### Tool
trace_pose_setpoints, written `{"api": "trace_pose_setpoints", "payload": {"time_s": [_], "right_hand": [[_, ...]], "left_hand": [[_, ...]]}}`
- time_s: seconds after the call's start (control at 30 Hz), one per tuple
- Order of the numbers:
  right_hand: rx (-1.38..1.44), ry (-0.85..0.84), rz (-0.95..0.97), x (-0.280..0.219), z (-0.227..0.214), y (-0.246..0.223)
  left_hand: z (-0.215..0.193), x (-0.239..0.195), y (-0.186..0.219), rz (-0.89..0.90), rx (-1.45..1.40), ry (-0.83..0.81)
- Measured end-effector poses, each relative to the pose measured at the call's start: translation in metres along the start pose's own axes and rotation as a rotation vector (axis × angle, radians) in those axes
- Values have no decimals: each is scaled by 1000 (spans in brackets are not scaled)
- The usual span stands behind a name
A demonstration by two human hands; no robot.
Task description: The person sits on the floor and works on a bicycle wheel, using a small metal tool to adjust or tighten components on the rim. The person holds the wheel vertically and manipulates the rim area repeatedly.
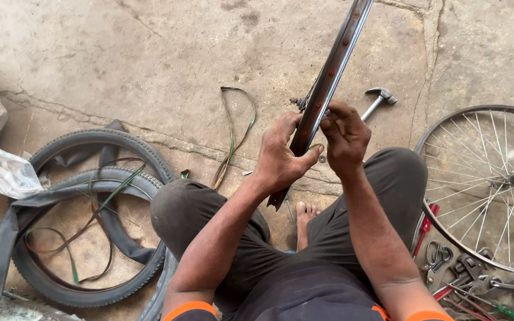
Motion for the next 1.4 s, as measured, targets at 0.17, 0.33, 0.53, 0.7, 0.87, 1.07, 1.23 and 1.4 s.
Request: {"api": "trace_pose_setpoints", "payload": {"time_s": [0.17, 0.33, 0.53, 0.7, 0.87, 1.07, 1.23, 1.4], "right_hand": [[71, -48, -64, 11, 5, -1], [156, -133, 64, -2, 23, 18], [83, -189, 55, 4, 49, 11], [31, -65, -29, -7, 50, 17], [435, -189, 318, 7, 53, 58], [605, -134, 289, 1, 58, 42], [280, -77, 142, -5, 39, 38], [13, -93, 69, -9, 37, 37]], "left_hand": [[-5, 10, 12, 101, 169, 66], [-24, 17, 28, 153, 231, 82], [-38, 23, 7, 53, 239, 77], [-37, 18, -6, 9, 201, 71], [-25, 11, 0, 83, 177, 92], [-45, 17, -3, 177, 336, 127], [-45, 17, -3, 87, 220, 120], [-48, 19, -9, 34, 188, 123]]}}
Point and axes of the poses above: each hand's wrist, its own x-axis towards the middle knuckle, its own z-axis out of the palm, y = z × x, the point moved 10 cm from there along x, towards the middle knuckle, and after that the axes turned 5 degrees about y, right-handed, at the moved point
